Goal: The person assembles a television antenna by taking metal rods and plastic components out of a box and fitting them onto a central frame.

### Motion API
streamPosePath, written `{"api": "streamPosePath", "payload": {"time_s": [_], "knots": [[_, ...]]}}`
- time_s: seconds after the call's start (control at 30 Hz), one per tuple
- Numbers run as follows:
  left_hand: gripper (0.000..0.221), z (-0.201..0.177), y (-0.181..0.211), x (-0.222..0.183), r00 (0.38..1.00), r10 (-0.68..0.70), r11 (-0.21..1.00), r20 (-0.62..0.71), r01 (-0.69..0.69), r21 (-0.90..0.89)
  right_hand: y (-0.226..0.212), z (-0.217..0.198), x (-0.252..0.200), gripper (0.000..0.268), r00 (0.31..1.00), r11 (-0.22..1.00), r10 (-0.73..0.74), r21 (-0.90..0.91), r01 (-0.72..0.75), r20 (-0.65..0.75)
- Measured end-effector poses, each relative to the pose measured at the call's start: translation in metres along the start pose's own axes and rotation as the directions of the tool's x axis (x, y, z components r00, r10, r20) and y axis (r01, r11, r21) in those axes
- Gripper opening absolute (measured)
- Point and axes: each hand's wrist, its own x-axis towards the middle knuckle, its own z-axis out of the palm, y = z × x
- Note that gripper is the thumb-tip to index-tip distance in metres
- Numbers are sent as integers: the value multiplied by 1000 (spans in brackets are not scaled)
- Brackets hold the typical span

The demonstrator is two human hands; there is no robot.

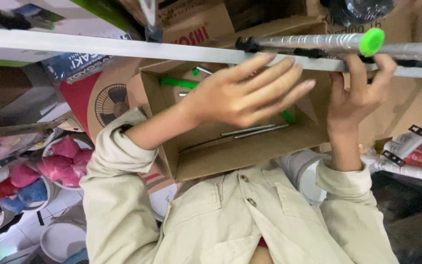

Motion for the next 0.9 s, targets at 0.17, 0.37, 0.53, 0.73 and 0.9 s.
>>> {"api": "streamPosePath", "payload": {"time_s": [0.17,0.37,0.53,0.73,0.9], "knots": [[26,-67,-26,-27,962,-252,958,-102,263,116,7,7,1,37,995,994,69,81,-75,65],[32,-59,-41,-22,924,-307,915,228,220,338,7,9,3,32,994,990,91,99,-97,66],[39,-47,-40,-24,911,-347,925,222,294,241,-5,-1,12,34,996,989,78,124,-82,36],[48,-62,-35,-24,882,-359,921,305,282,269,-36,-10,1,29,968,919,-239,341,200,76],[55,-60,-39,-24,878,-361,927,315,302,222,-109,52,-8,30,312,478,-878,662,577,363]]}}
